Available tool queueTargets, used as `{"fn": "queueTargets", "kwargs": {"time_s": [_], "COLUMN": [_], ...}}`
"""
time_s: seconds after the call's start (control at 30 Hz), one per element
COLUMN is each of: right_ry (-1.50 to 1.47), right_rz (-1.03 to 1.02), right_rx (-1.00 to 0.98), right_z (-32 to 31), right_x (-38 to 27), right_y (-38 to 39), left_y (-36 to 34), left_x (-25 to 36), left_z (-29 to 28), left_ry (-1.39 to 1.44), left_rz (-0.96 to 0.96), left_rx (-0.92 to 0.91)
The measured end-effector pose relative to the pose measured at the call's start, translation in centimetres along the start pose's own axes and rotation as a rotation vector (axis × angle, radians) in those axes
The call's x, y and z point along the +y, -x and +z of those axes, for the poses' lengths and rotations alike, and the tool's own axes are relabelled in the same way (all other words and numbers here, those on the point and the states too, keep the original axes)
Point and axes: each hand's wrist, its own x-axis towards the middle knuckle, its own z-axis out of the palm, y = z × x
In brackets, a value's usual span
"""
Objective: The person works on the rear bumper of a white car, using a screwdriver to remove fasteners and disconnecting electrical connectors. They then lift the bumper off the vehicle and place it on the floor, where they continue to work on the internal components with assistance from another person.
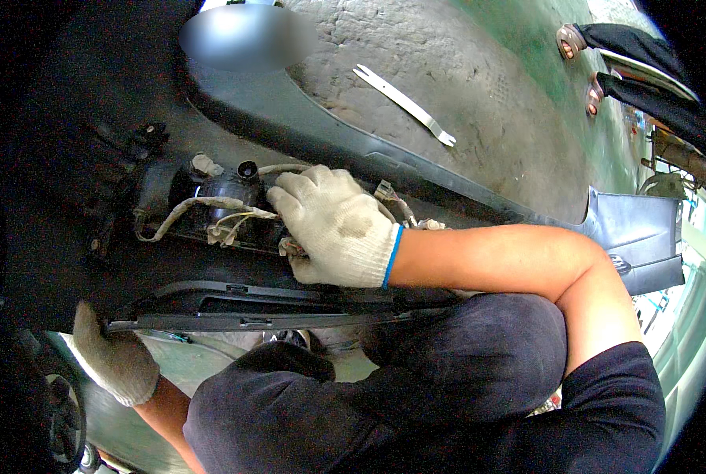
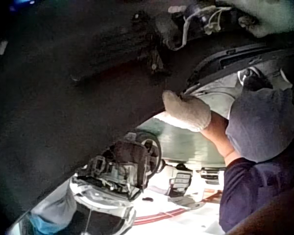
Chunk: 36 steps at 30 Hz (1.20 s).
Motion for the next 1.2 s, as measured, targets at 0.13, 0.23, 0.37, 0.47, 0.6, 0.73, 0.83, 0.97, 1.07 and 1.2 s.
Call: {"fn": "queueTargets", "kwargs": {"time_s": [0.13,0.23,0.37,0.47,0.6,0.73,0.83,0.97,1.07,1.2], "right_ry": [0.02,-0.052,-0.124,-0.158,-0.168,-0.177,-0.193,-0.197,-0.175,-0.167], "right_rz": [0.034,0.044,0.092,0.043,-0.02,-0.009,0.03,0.028,0.03,0.046], "right_rx": [-0.022,-0.013,-0.044,0.004,0.112,0.135,0.118,0.114,0.122,0.091], "right_z": [0.0,0.1,0.9,1.1,2.1,2.4,2.4,3.0,2.6,2.7], "right_x": [0.2,1.0,1.8,1.9,1.9,2.6,3.1,2.8,2.7,2.5], "right_y": [0.3,0.4,1.1,0.9,0.8,1.5,1.9,1.8,1.9,1.8], "left_y": [-1.3,-1.7,-4.2,-6.6,-7.4,-6.2,-6.1,-6.4,-6.7,-7.0], "left_x": [4.5,7.4,14.9,18.9,20.0,21.1,21.6,20.9,19.9,19.1], "left_z": [1.0,-3.5,-5.8,-2.0,5.2,7.9,7.3,6.6,6.6,8.5], "left_ry": [0.256,0.095,0.194,-0.137,-0.625,-0.754,-0.889,-0.692,-0.479,-0.454], "left_rz": [-0.234,0.14,0.535,0.568,0.408,0.349,0.742,0.719,0.878,0.928], "left_rx": [0.416,0.529,-0.29,-0.833,-1.107,-1.044,-1.008,-0.764,-0.543,-0.73]}}
